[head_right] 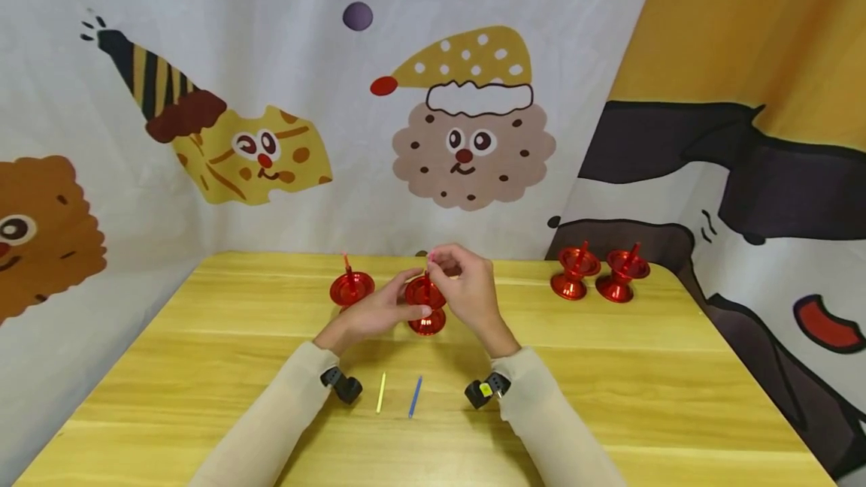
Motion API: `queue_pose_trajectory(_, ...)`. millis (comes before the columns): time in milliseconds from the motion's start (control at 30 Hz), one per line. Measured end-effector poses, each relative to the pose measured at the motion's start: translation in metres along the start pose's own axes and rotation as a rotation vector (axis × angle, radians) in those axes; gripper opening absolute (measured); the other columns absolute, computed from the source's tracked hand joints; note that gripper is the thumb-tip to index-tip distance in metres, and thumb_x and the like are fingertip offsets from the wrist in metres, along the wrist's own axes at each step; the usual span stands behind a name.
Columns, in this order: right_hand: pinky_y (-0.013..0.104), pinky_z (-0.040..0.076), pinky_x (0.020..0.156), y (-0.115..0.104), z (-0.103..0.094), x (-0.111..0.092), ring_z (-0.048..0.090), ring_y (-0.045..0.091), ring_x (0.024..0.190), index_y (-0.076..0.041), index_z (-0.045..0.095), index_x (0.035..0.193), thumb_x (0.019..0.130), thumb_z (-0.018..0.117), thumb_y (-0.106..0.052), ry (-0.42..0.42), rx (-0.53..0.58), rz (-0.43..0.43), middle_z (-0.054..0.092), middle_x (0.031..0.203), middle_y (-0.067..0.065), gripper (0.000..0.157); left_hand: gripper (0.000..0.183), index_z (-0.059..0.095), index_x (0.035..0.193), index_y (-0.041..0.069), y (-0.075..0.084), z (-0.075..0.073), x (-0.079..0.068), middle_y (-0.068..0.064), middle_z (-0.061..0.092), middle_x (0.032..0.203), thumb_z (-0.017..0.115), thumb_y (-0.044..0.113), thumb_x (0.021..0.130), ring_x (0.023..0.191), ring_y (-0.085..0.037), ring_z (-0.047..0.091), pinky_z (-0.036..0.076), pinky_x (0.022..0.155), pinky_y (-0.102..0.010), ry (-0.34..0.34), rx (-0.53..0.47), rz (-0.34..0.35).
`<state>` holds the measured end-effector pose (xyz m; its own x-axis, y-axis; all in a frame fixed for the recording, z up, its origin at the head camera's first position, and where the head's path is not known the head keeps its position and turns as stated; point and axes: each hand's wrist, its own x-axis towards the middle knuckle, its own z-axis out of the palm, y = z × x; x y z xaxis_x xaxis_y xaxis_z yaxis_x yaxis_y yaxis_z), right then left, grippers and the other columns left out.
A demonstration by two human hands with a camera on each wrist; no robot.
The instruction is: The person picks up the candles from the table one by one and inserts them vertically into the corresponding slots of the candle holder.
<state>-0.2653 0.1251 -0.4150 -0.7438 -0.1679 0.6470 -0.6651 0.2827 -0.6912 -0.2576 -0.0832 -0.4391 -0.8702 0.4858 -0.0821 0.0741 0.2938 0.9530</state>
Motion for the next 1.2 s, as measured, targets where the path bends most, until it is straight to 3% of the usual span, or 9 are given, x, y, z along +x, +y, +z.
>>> queue_pose_trajectory(333, 0.028, 0.062, 0.07, 0.0, 0.0, 0.0, 0.072, 0.02, 0.072, -0.001, 0.079, 0.103, 0.096, 0.08, 0.007, 0.002, -0.067, -0.097, 0.079, 0.09, 0.006, 0.01, 0.095, 0.018, 0.176, 0.008, 0.001, 0.001, 0.0, -0.022, 0.038, 0.172, 0.076, 0.035, 0.106, 0.156, -0.037, 0.041, 0.035, 0.126, -0.059, -0.004, -0.005, 0.001)
queue_pose_trajectory(667, 0.03, 0.061, 0.065, 0.001, 0.001, 0.002, 0.069, 0.019, 0.07, 0.0, 0.078, 0.104, 0.096, 0.08, 0.007, -0.028, -0.119, -0.123, 0.075, 0.087, 0.006, 0.01, 0.093, 0.018, 0.176, 0.007, 0.002, 0.001, 0.0, -0.021, 0.041, 0.17, 0.076, 0.032, 0.107, 0.155, -0.037, 0.043, 0.035, 0.126, -0.06, -0.003, -0.018, 0.007)
queue_pose_trajectory(1000, 0.032, 0.063, 0.067, -0.001, -0.003, 0.001, 0.07, 0.019, 0.071, -0.002, 0.079, 0.105, 0.097, 0.08, 0.005, -0.055, -0.101, -0.084, 0.076, 0.086, 0.004, 0.011, 0.09, 0.018, 0.176, 0.01, 0.002, 0.001, 0.0, -0.018, 0.038, 0.173, 0.073, 0.03, 0.108, 0.156, -0.036, 0.041, 0.034, 0.126, -0.059, -0.019, 0.003, 0.014)
queue_pose_trajectory(1200, 0.025, 0.061, 0.074, 0.0, -0.016, 0.003, 0.072, 0.02, 0.077, -0.004, 0.082, 0.113, 0.099, 0.079, -0.001, -0.048, -0.081, -0.022, 0.079, 0.096, 0.005, 0.014, 0.086, 0.021, 0.175, 0.012, 0.002, 0.002, 0.0, -0.019, 0.038, 0.172, 0.073, 0.029, 0.108, 0.156, -0.037, 0.041, 0.033, 0.127, -0.059, -0.02, -0.005, 0.037)
